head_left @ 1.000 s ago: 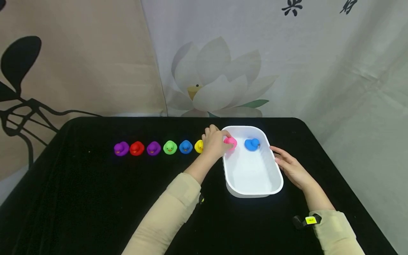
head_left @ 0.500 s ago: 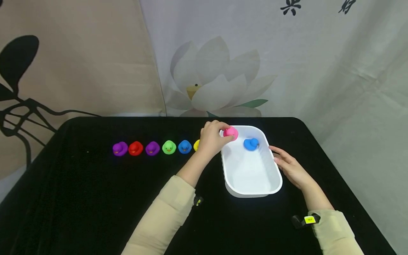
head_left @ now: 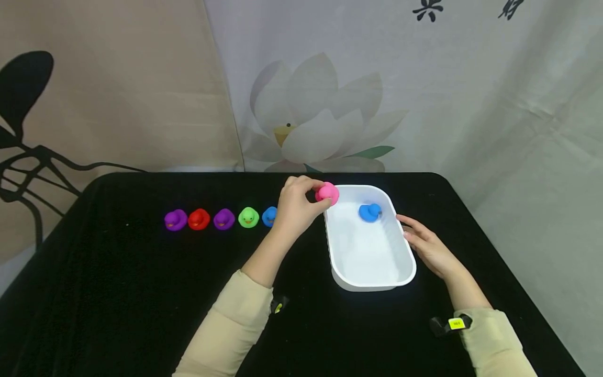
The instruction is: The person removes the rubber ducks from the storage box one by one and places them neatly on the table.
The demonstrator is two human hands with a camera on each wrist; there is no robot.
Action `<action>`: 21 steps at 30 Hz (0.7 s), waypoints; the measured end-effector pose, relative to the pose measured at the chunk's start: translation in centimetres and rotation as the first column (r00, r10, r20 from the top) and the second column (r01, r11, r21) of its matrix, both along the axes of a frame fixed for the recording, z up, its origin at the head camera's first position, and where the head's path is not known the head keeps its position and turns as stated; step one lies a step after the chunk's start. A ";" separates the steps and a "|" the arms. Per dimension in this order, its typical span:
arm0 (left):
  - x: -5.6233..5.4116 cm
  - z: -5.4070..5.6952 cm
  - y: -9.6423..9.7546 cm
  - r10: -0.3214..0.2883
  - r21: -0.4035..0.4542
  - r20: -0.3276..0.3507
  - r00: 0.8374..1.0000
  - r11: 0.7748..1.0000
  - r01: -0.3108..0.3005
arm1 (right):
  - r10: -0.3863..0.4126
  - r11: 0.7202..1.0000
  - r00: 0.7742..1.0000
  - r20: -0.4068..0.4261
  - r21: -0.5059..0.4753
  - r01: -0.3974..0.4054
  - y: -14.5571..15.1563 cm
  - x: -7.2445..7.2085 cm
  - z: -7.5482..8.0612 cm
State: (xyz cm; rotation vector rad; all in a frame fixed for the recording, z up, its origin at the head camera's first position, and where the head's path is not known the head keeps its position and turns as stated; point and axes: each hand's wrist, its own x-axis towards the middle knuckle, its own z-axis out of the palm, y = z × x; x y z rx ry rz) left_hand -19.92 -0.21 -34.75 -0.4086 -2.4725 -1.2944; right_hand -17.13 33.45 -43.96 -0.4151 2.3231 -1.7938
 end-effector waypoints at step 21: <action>2.0 2.6 -7.5 0.008 -0.011 -0.018 1.000 1.000 -0.008 | 0.019 1.000 1.000 0.000 -0.021 -0.019 -0.2 0.1 0.1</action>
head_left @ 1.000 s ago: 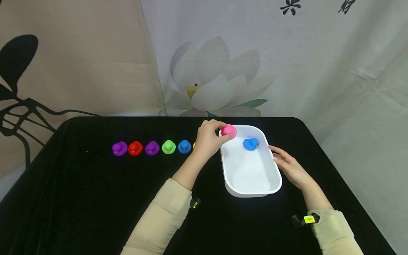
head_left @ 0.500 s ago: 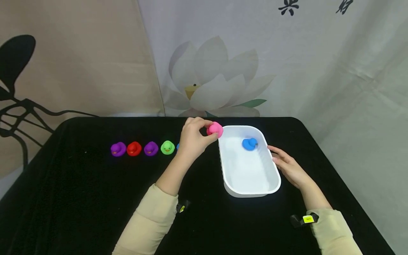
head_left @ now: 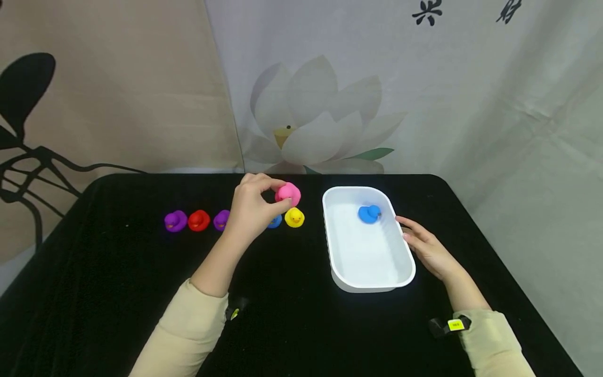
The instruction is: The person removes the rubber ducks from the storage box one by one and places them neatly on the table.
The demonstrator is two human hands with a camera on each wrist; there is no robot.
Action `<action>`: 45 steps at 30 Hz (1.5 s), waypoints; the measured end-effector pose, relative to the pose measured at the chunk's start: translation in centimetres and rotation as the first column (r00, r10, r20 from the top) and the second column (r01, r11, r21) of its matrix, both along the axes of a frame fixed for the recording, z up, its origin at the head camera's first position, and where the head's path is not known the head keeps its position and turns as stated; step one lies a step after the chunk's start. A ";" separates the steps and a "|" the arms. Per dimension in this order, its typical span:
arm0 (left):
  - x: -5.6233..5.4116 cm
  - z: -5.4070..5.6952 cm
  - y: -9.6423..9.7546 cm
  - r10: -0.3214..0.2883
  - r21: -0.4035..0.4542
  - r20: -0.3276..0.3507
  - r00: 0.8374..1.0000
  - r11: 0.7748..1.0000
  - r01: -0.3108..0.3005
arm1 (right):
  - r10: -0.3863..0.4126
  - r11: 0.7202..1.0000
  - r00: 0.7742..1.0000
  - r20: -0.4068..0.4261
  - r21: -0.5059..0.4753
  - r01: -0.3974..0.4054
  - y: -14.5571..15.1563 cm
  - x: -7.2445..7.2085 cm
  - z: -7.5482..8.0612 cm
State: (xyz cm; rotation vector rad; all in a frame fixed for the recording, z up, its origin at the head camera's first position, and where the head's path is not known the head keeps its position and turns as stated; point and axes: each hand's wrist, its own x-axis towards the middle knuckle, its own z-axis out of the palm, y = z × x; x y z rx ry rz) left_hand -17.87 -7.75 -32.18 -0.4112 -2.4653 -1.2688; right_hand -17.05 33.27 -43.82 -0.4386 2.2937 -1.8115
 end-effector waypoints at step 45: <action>1.4 -1.9 -17.3 0.308 -0.105 0.038 0.951 0.947 -0.302 | -0.009 1.000 1.000 -0.009 -0.010 0.009 0.1 0.1 -0.1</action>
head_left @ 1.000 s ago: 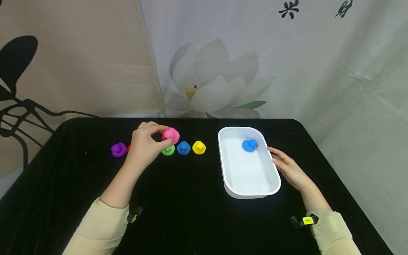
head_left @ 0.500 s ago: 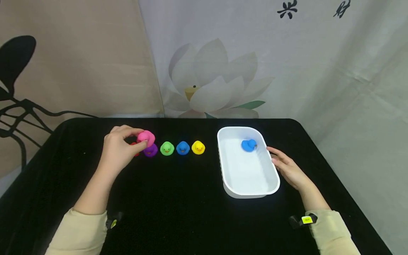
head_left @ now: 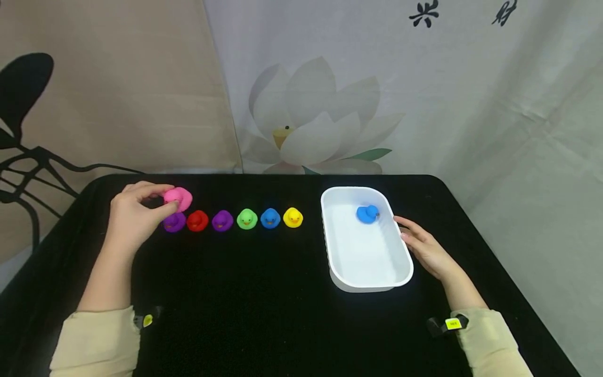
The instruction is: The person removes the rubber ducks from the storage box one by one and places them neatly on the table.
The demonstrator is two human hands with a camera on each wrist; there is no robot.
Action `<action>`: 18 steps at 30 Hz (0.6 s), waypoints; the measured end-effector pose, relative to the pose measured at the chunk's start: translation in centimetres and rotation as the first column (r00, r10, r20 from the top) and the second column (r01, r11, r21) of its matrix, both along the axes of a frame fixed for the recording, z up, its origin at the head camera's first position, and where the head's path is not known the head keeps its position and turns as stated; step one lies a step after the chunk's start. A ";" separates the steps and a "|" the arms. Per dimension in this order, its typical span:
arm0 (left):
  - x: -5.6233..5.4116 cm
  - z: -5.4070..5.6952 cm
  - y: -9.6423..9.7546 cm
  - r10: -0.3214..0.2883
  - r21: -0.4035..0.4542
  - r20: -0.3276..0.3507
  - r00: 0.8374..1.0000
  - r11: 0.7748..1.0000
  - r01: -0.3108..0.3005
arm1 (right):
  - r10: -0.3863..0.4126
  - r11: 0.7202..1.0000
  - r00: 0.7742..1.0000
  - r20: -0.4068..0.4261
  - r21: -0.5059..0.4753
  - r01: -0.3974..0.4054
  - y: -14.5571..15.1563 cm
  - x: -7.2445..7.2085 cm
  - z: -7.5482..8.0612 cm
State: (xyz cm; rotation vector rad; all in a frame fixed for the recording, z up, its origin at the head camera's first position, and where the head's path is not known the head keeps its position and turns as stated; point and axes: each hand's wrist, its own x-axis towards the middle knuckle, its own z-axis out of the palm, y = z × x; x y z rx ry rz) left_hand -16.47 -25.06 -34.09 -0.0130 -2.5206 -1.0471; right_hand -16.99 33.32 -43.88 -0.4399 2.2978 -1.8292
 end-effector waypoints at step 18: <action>-0.5 -3.1 -5.4 0.083 0.026 0.093 0.992 0.996 -0.086 | 0.012 1.000 1.000 -0.002 0.013 -0.012 0.0 -0.1 -0.1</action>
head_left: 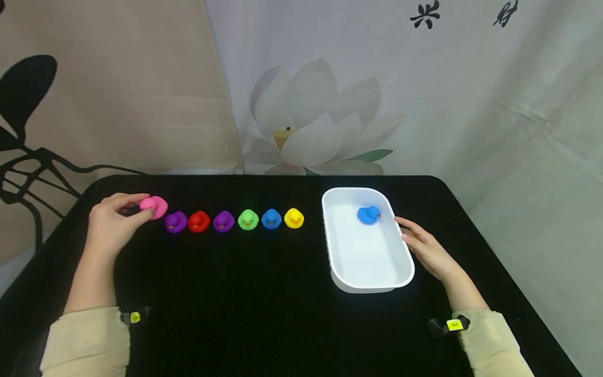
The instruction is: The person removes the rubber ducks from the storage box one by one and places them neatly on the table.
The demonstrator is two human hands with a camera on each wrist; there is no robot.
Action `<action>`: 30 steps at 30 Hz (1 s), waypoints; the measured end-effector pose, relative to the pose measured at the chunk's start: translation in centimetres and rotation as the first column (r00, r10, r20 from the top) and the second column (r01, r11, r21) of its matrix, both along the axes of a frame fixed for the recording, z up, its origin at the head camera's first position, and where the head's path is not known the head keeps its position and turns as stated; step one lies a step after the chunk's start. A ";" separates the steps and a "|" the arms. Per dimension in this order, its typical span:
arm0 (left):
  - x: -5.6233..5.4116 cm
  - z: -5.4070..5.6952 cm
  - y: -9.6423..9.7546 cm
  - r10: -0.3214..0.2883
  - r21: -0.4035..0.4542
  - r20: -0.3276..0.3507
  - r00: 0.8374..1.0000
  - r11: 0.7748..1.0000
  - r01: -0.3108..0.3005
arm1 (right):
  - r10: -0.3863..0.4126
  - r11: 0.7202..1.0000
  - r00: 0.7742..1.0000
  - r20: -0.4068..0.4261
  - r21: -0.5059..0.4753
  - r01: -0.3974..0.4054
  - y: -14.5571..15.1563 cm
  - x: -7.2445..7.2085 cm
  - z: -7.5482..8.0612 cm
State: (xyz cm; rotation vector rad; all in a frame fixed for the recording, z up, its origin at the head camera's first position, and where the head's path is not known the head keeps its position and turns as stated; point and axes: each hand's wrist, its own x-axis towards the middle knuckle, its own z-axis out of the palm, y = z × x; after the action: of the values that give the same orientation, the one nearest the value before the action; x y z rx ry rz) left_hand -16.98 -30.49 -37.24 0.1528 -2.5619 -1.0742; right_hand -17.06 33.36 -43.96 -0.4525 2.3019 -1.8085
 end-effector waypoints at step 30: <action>-0.4 -4.5 -4.0 -0.024 0.074 0.159 0.987 0.997 0.012 | 0.000 1.000 1.000 0.000 -0.004 0.000 0.0 0.0 0.0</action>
State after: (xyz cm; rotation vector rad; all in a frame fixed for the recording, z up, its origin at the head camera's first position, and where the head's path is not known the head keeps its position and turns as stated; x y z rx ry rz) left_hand -17.38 -34.47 -41.78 0.2442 -2.6705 -1.2084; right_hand -17.05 33.33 -43.94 -0.4533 2.2987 -1.8136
